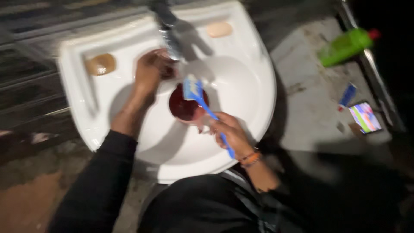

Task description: The person washes a pink plastic cup in a bathroom sink. They rinse the cup with water, apply liquid soap, and scrub the interior and exterior with a blue brush. The person rinses the cup thoroughly and places it in the sink.

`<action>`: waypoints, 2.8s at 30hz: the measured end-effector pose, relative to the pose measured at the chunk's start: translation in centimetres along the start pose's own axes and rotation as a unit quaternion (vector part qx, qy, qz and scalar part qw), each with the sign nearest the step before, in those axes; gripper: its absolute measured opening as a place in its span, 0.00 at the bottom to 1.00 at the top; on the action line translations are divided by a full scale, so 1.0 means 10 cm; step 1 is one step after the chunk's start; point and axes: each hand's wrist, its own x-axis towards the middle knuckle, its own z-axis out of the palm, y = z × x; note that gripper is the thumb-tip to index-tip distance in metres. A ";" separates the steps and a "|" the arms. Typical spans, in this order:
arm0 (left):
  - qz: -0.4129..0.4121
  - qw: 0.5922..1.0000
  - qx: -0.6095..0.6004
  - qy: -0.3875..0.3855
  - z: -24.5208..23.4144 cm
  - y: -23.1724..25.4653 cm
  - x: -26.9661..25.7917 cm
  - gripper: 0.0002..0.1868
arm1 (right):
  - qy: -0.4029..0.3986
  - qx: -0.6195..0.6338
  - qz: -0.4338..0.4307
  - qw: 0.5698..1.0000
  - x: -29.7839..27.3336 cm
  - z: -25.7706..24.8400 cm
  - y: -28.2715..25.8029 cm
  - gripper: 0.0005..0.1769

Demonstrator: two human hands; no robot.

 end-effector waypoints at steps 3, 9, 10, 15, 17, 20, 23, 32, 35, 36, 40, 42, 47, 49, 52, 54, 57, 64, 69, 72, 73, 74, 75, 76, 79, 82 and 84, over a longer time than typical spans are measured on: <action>-0.036 0.993 -0.079 -0.080 0.09 -0.14 -0.08 0.07 | 0.034 -0.037 0.011 0.999 0.00 -0.16 -0.03 0.21; -0.032 0.988 0.078 -0.127 0.22 0.10 -0.21 0.13 | 0.031 -0.158 -0.084 0.983 0.00 -0.58 -0.19 0.24; -0.051 0.989 0.075 -0.120 0.24 0.11 -0.20 0.15 | 0.046 -0.218 -0.091 0.971 0.01 -0.67 -0.26 0.26; -0.011 0.986 0.097 -0.134 0.25 -0.09 -0.03 0.28 | 0.043 -0.530 -0.209 0.820 0.01 -0.94 -0.83 0.30; -0.033 0.988 0.062 -0.141 0.24 -0.18 0.00 0.28 | 0.061 -0.673 -0.115 0.728 0.04 -0.87 -1.05 0.31; 0.049 0.973 0.193 -0.115 0.20 -0.16 -0.09 0.24 | 0.096 -0.763 -0.085 0.634 0.13 -0.65 -1.19 0.23; 0.175 0.858 0.449 -0.178 0.18 -0.10 -0.41 0.19 | 0.078 -0.809 -0.072 0.579 0.23 -0.45 -1.10 0.17; 0.200 0.722 0.626 -0.219 -0.32 -0.17 -1.18 0.10 | 0.040 -0.756 -0.117 0.643 0.64 -0.68 -1.03 0.15; 0.153 0.743 0.625 -0.185 -0.54 0.05 -1.28 0.07 | 0.034 -0.821 -0.149 0.550 0.93 -0.59 -0.69 0.16; 0.149 0.747 0.626 -0.170 -0.60 0.13 -1.31 0.06 | 0.014 -0.786 -0.141 0.601 1.00 -0.47 -0.47 0.16; 0.221 0.735 0.636 -0.079 -0.72 0.34 -1.49 0.03 | -0.073 -0.702 -0.193 0.681 0.85 -0.28 -0.05 0.16; 0.209 0.747 0.630 -0.043 -0.73 0.37 -1.55 0.03 | -0.132 -0.663 -0.170 0.717 0.89 -0.53 -0.44 0.15; 0.258 0.748 0.611 -0.023 -0.68 0.29 -1.58 0.05 | -0.003 -0.787 -0.150 0.599 1.03 -0.26 -0.55 0.16; 0.264 0.750 0.606 -0.020 -0.65 0.25 -1.57 0.04 | -0.048 -0.789 -0.169 0.588 0.93 -0.11 -0.35 0.16; 0.258 0.750 0.608 -0.015 -0.63 0.27 -1.52 0.03 | -0.119 -0.764 -0.132 0.620 0.77 -0.16 -0.37 0.15; 0.254 0.747 0.614 -0.016 -0.64 0.26 -1.57 0.03 | -0.145 -0.732 -0.091 0.659 0.77 -0.45 -0.69 0.15; 0.269 0.750 0.605 -0.017 -0.65 0.25 -1.54 0.02 | 0.031 -0.807 -0.107 0.579 0.92 -0.57 -0.90 0.16; 0.257 0.761 0.594 -0.049 -0.71 0.29 -1.48 0.04 | -0.172 -0.713 -0.104 0.672 0.76 -0.43 -0.27 0.17; 0.273 0.746 0.603 -0.072 -0.82 0.27 -1.62 0.05 | -0.023 -0.763 -0.107 0.637 0.88 -0.66 -0.63 0.18; 0.271 0.750 0.599 -0.071 -0.85 0.28 -1.66 0.07 | 0.003 -0.787 -0.183 0.589 1.03 -0.28 -0.24 0.20; 0.268 0.752 0.598 -0.073 -0.86 0.29 -1.68 0.07 | -0.037 -0.789 -0.151 0.595 0.96 -0.15 -0.04 0.19; 0.264 0.754 0.596 -0.075 -0.87 0.29 -1.71 0.06 | -0.077 -0.788 -0.120 0.598 0.85 -0.07 0.13 0.18; 0.264 0.757 0.593 -0.077 -0.87 0.29 -1.69 0.05 | -0.118 -0.739 -0.160 0.644 0.78 -0.14 0.11 0.17; 0.271 0.755 0.592 -0.076 -0.88 0.29 -1.67 0.07 | -0.160 -0.683 -0.200 0.684 0.73 -0.27 0.02 0.16; 0.263 0.759 0.592 -0.068 -0.92 0.23 -1.75 0.09 | -0.111 -0.729 -0.108 0.667 0.73 -0.53 -0.35 0.17; 0.258 0.762 0.590 -0.065 -0.91 0.19 -1.75 0.07 | 0.034 -0.780 -0.105 0.616 0.96 -0.33 -0.38 0.17; 0.286 0.760 0.580 -0.066 -0.92 0.19 -1.76 0.09 | -0.014 -0.781 -0.183 0.597 1.01 0.00 -0.03 0.22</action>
